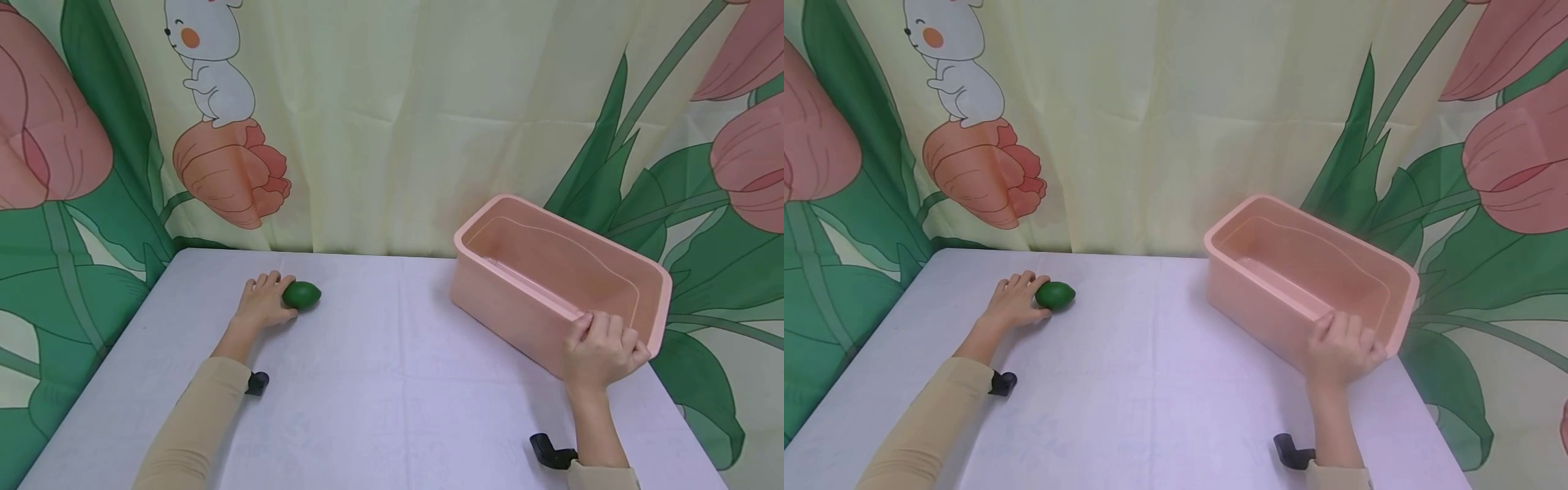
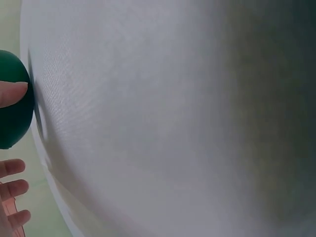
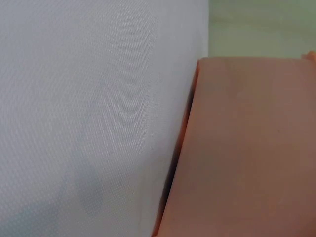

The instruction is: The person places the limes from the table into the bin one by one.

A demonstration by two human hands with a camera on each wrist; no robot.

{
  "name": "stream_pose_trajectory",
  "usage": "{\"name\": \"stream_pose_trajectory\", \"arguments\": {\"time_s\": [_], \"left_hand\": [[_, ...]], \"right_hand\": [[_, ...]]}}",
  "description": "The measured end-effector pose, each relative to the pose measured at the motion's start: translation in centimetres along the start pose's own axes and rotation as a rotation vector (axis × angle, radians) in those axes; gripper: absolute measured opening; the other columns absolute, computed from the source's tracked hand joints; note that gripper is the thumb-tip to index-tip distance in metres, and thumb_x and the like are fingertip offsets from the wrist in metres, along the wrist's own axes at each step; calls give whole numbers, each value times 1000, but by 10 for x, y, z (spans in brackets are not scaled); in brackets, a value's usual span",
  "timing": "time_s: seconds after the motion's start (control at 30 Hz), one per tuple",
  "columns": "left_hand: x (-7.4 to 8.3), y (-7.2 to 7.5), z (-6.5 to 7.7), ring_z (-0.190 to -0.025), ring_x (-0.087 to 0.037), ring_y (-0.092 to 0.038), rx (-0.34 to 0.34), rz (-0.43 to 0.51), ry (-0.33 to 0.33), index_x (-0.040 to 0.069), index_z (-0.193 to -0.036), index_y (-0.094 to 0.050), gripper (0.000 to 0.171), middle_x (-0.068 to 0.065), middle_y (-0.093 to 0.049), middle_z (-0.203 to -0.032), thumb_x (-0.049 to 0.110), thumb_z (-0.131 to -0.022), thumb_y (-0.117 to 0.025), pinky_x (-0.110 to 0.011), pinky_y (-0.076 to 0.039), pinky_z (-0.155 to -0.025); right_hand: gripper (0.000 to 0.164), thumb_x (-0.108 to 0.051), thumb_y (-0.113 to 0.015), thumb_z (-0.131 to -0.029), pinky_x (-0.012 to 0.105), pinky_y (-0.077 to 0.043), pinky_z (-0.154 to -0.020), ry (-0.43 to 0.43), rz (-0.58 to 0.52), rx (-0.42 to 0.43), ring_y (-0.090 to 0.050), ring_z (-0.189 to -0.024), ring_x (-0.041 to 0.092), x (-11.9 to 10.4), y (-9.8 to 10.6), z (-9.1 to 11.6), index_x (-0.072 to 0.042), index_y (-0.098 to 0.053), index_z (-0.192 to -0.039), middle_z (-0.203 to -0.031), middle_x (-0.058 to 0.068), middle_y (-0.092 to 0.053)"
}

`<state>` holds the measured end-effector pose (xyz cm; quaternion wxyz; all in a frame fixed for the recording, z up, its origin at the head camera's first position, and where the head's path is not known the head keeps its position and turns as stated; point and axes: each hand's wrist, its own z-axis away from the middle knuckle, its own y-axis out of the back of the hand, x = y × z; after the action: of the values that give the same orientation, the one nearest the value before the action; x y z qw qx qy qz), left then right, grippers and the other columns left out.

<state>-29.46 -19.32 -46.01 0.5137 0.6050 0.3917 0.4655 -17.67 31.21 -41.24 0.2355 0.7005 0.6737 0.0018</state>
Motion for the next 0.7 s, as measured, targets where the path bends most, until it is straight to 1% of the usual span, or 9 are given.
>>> {"name": "stream_pose_trajectory", "arguments": {"time_s": [0.27, 0.7], "left_hand": [[4, 1, -1, -109, -37, -37, -8, 2, 4, 10, -131, -43, 69, -18, -41, -119, 40, -74, -65, -57, -25, -94], [8, 3, 0, -109, -37, -37, -6, 24, 26, 8, -129, -44, 67, -19, -41, -116, 40, -75, -66, -58, -24, -93]], "right_hand": [[36, -24, -39, -90, 55, -25, -77, -2, 0, 12, -43, -76, 42, -2, 1, -1, 7, -53, -77, -77, 25, -52], [37, -24, -39, -90, 54, -24, -78, 2, 5, -14, -43, -76, 42, -3, 5, -2, 7, -53, -78, -78, 25, -52]]}}
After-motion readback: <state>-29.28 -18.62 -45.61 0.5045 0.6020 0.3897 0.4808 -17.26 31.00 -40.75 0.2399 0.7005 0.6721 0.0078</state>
